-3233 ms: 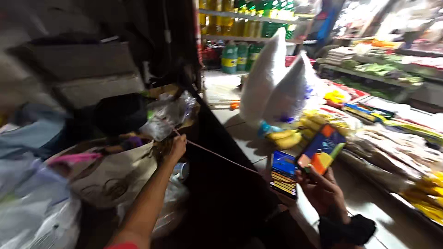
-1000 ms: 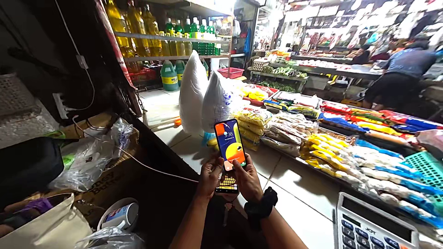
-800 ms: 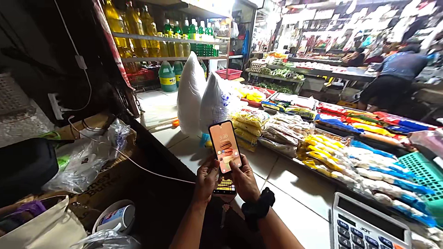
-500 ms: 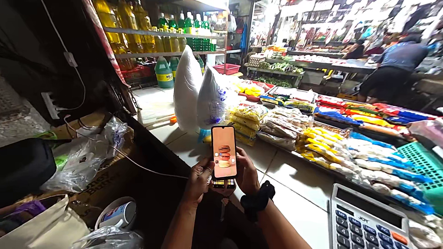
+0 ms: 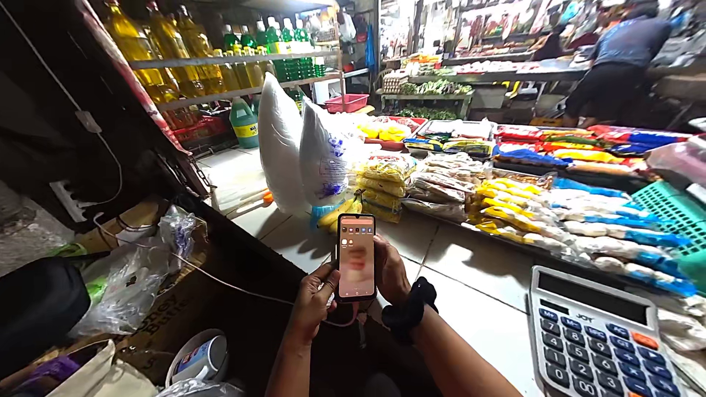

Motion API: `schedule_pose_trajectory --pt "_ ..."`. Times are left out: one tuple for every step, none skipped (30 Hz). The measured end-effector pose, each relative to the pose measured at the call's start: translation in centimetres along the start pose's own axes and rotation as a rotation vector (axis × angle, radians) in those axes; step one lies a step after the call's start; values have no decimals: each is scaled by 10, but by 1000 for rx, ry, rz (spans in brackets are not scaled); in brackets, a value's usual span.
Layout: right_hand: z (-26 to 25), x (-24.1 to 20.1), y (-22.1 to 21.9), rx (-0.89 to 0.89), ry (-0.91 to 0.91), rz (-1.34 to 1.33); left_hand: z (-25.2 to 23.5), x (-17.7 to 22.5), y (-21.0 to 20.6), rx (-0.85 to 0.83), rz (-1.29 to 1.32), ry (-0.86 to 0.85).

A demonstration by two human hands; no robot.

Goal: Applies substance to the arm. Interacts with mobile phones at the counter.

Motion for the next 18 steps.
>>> schedule_pose_trajectory --pt "0 1 1 -9 12 19 0 -1 -1 -6 -5 -1" --pt "0 0 0 -13 25 36 0 -1 -1 -18 -10 -9" --pt "1 -1 -1 -15 37 49 1 -1 -2 -28 -15 -24" --pt "2 -3 -2 -10 41 61 1 0 -3 -38 -24 -37" --pt "4 -5 -4 -5 38 75 2 0 -5 -41 -35 -42" --pt "5 -8 -6 -2 30 97 2 1 -6 -38 -47 -46" --pt "5 -9 -7 -1 28 121 3 2 -7 -35 -55 -46" --pt "6 -9 -7 -5 32 138 3 2 -7 -33 -57 -50" --pt "5 -9 -7 -14 40 147 2 1 -7 -31 -55 -59" --pt "5 -8 -5 -17 45 152 2 1 -7 -27 -53 -66" --pt "5 -7 -3 -10 43 148 2 1 -6 -24 -52 -63" --pt "4 -7 -1 10 35 124 2 1 -6 -16 -48 -54" --pt "4 -6 1 34 31 88 3 0 -6 -12 -43 -46" --pt "4 -6 2 45 34 60 3 1 -6 -11 -40 -41" --pt "4 -6 4 51 41 50 4 1 -7 -13 -40 -39" --pt "5 -5 4 55 46 58 4 2 -8 -16 -45 -40" --pt "4 -5 5 54 54 77 4 2 -9 -17 -57 -44" --pt "4 -5 5 51 65 91 4 3 -9 -20 -72 -52"
Point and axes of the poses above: each hand's wrist, its own z-axis away from the middle knuckle, its own y-axis out of the back of the hand, x = y × z, the point moved 4 cm from there along -z, towards the middle knuckle, and after that the axes turned 11 degrees about -x, right-handed, at the moved point
